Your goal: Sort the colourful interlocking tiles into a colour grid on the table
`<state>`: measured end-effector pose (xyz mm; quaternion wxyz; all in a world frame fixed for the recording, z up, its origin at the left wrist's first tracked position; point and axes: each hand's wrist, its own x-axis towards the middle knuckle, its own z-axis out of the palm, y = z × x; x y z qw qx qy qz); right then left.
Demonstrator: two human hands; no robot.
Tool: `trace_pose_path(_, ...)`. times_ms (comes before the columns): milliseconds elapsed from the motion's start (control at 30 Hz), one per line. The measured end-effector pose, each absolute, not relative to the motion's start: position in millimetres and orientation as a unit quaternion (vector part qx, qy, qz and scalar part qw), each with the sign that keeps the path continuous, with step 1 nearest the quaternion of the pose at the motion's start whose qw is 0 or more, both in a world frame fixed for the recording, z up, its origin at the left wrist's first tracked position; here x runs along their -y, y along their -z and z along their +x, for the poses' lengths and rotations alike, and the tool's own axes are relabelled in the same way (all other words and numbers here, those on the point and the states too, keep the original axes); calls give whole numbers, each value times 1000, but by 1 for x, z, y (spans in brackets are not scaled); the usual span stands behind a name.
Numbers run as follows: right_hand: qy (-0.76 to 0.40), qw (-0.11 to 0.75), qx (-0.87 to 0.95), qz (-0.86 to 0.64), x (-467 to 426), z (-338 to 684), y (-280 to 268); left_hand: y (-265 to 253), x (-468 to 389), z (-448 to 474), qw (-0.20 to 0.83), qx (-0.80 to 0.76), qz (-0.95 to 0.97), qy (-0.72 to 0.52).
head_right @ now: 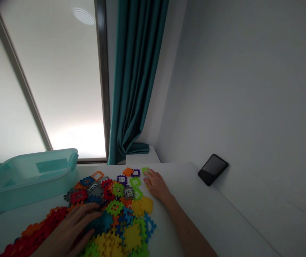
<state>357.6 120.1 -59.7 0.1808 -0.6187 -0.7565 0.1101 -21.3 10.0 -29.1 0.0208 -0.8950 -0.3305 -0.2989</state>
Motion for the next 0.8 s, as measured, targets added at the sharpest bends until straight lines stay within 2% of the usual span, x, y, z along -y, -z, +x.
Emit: trace_pose_path(800,-98,171,759,-621,-112,355,61,22,-8,-19,23,331,-899,286)
